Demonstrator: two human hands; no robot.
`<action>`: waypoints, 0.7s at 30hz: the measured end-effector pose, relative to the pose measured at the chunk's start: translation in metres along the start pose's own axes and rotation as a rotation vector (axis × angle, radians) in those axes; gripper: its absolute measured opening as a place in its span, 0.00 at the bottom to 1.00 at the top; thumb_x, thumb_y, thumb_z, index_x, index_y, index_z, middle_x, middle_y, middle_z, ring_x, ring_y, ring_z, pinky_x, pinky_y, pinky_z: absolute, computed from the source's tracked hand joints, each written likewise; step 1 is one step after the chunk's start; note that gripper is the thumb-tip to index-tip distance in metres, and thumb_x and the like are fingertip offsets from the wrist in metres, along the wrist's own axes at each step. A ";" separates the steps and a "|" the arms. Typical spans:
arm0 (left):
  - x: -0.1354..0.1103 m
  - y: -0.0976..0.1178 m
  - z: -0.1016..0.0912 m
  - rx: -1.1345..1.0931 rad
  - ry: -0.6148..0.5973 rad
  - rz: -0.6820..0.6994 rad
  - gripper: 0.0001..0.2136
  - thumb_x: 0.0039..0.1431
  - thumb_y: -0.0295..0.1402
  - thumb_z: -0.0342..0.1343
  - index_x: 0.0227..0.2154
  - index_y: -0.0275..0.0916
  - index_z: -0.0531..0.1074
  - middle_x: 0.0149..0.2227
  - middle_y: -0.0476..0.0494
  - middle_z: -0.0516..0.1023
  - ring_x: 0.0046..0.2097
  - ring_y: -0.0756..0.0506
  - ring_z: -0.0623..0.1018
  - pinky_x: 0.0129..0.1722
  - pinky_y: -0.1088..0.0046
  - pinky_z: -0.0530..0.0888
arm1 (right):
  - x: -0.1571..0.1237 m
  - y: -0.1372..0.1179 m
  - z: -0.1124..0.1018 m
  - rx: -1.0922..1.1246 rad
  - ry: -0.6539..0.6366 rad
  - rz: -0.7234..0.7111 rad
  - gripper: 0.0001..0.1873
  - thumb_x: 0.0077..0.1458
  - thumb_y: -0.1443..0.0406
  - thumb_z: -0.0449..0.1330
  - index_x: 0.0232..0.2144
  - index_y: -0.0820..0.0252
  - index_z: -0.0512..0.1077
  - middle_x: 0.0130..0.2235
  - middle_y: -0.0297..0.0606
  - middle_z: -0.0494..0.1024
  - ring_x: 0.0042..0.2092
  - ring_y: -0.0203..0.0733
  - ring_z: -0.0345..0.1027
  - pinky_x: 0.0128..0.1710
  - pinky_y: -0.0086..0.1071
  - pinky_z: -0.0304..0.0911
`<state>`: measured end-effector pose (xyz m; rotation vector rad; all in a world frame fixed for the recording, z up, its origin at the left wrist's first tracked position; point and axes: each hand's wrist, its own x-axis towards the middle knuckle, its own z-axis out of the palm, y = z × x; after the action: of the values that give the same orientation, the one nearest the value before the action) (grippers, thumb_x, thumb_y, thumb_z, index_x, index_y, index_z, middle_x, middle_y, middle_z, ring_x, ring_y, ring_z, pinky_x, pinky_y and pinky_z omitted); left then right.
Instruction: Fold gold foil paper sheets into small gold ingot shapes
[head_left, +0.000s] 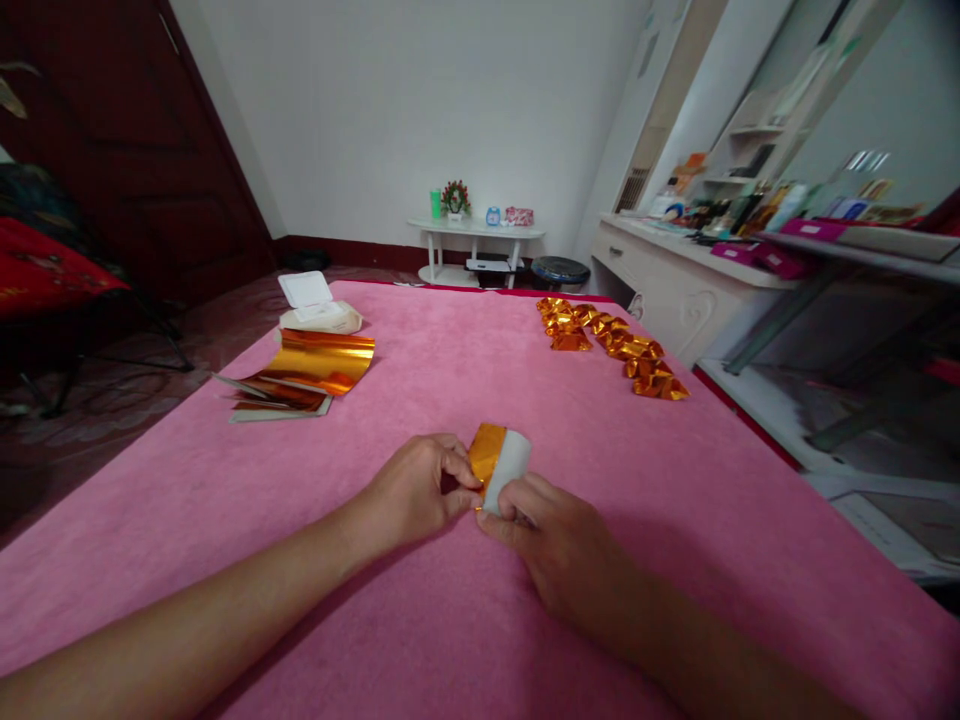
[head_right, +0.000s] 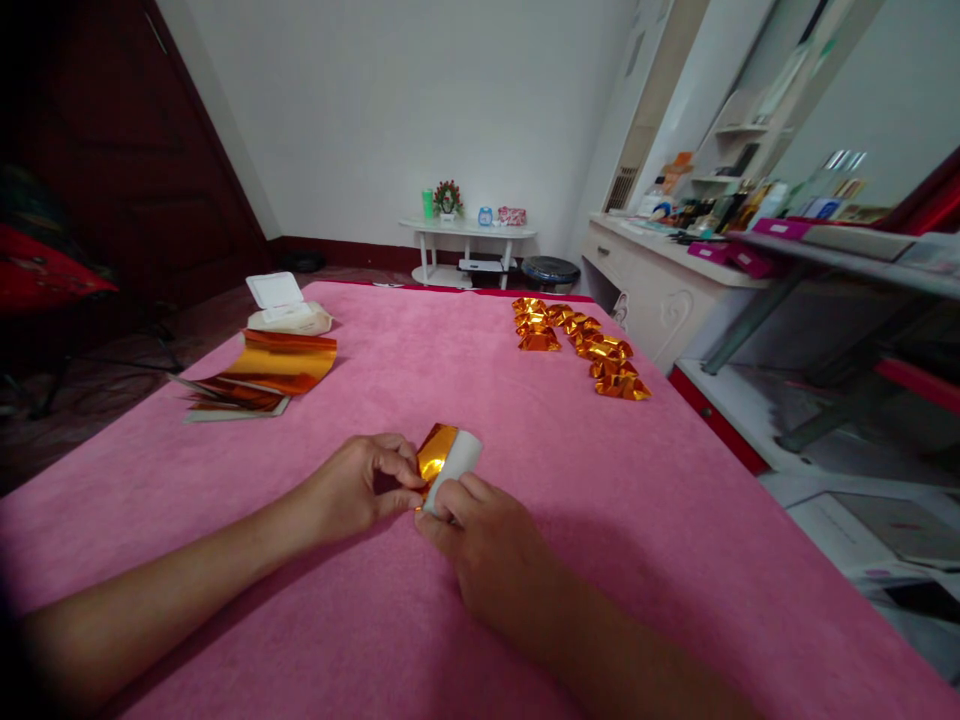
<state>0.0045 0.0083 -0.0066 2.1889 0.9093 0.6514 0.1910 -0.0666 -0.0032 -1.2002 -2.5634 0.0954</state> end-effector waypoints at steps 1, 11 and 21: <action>0.000 0.000 0.001 -0.005 0.008 -0.012 0.02 0.48 0.27 0.61 0.25 0.38 0.78 0.28 0.47 0.74 0.31 0.50 0.73 0.31 0.75 0.69 | 0.000 0.000 0.000 0.004 0.007 0.000 0.07 0.60 0.70 0.51 0.34 0.59 0.69 0.33 0.35 0.68 0.35 0.37 0.58 0.32 0.31 0.52; 0.004 -0.004 0.002 -0.067 0.031 -0.018 0.05 0.49 0.24 0.58 0.23 0.37 0.78 0.27 0.47 0.74 0.30 0.51 0.73 0.32 0.75 0.69 | -0.003 -0.002 0.001 0.153 0.096 -0.118 0.19 0.57 0.75 0.47 0.48 0.62 0.67 0.46 0.43 0.73 0.49 0.43 0.60 0.50 0.41 0.61; 0.001 -0.004 0.000 -0.058 -0.003 -0.039 0.03 0.47 0.29 0.62 0.27 0.39 0.79 0.29 0.47 0.73 0.31 0.51 0.72 0.32 0.75 0.70 | -0.009 -0.010 -0.005 0.221 0.100 -0.093 0.19 0.50 0.75 0.47 0.43 0.62 0.68 0.39 0.44 0.74 0.42 0.44 0.63 0.44 0.41 0.62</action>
<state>0.0029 0.0114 -0.0095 2.1150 0.9175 0.6483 0.1905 -0.0801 0.0017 -0.9787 -2.4426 0.2824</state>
